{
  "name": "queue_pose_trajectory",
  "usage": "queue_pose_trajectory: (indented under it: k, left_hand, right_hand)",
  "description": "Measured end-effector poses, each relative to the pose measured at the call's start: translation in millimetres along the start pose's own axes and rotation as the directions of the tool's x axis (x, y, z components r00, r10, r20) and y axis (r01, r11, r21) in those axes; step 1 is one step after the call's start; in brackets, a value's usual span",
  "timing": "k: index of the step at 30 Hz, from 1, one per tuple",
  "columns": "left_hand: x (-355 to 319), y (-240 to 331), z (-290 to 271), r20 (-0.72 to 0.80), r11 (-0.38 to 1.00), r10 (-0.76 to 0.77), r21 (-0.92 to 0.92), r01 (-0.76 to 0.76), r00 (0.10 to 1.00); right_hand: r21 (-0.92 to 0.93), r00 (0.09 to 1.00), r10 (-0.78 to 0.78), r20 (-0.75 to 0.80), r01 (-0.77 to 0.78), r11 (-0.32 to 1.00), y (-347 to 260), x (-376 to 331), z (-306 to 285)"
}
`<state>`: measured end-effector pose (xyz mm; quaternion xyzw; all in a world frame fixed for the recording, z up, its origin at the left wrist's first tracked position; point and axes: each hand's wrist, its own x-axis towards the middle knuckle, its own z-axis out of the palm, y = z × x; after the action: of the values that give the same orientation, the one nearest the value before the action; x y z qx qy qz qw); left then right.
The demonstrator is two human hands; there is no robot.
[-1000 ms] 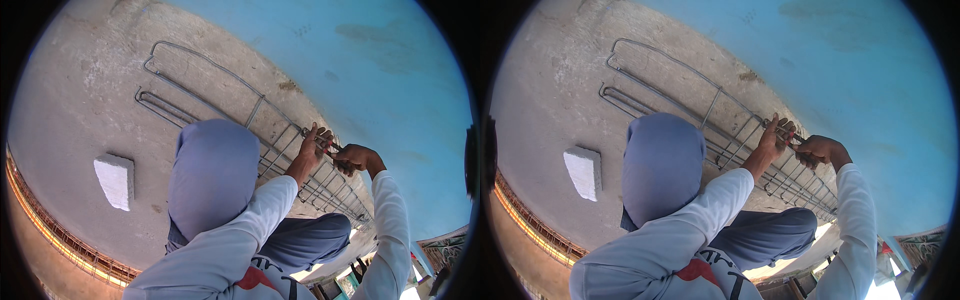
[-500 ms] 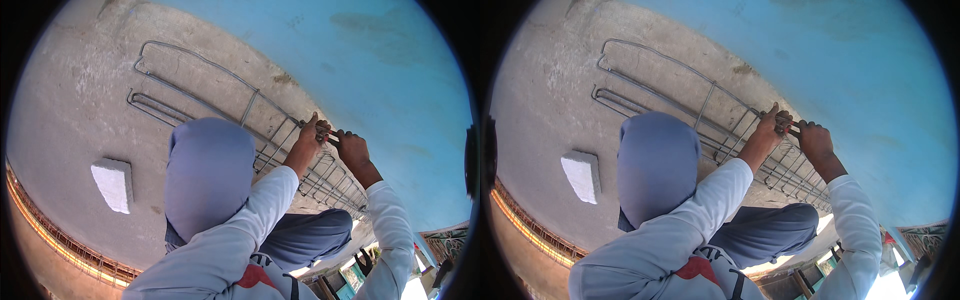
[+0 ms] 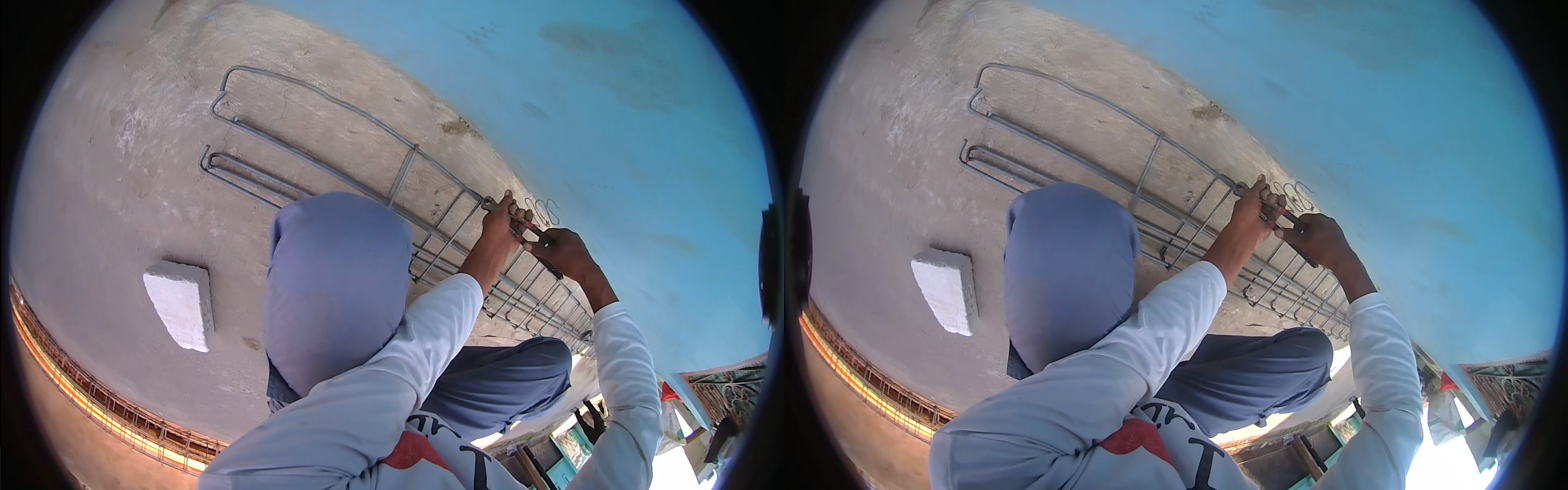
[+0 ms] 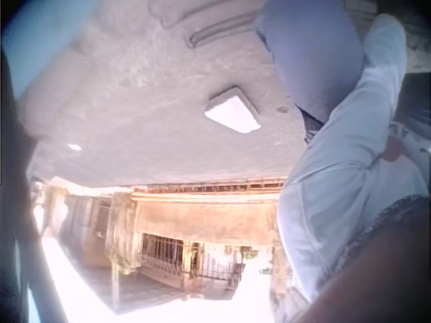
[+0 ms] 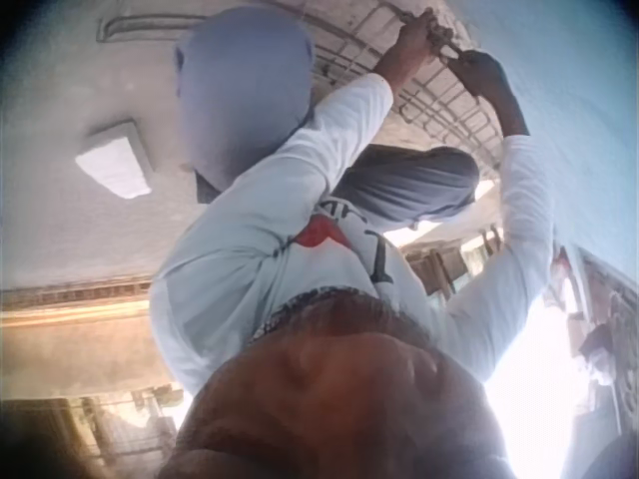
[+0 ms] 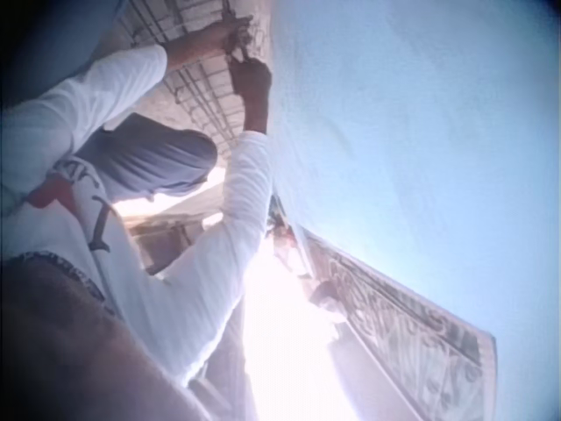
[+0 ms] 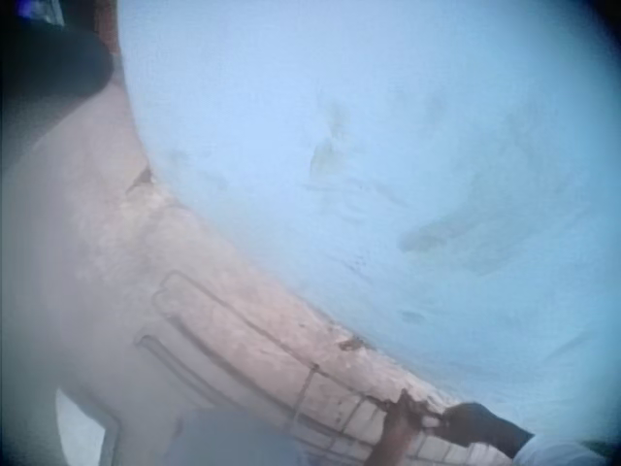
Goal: The person sits on the ground and assembles a metal grid structure. They use pliers to bend and twist wire ties, securing the intersections of the metal bars to form a rigid frame.
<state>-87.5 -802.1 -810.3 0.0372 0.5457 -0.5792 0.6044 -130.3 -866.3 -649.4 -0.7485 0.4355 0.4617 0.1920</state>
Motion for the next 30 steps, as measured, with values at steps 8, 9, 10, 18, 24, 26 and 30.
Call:
queue_pose_trajectory:
  k: [8,9,10,18,24,26,30]
  left_hand:
    - [-2,-5,12,-0.229,0.933,0.183,0.347,-0.095,0.956]
    - [-5,-11,6,-0.181,0.883,0.241,0.449,-0.138,0.953]
    - [-9,-16,-3,-0.125,0.82,0.301,0.54,-0.19,0.945]
    - [-11,-8,-51,0.243,-0.005,0.69,0.943,-0.332,0.681]
    - [-16,-13,-49,0.282,-0.021,0.741,0.917,-0.398,0.61]
    - [-13,-14,-52,0.28,0.035,0.726,0.897,-0.441,0.628]
    - [-11,-12,-59,0.328,-0.022,0.751,0.879,-0.475,0.573]
  right_hand:
    - [0.203,0.939,0.165,0.303,-0.233,0.951,0,11,-6]
    - [0.359,0.895,0.138,0.424,-0.306,0.882,9,11,-6]
    - [0.49,0.844,0.077,0.531,-0.38,0.784,23,14,-8]
    - [0.408,0.949,0.062,0.31,-0.191,0.893,44,22,-3]
    - [0.491,0.981,0.048,0.19,-0.137,0.86,55,6,14]
    - [0.405,0.991,0.016,0.13,-0.068,0.912,63,8,23]
    - [0.065,0.996,-0.086,0.024,0.084,0.994,36,7,10]
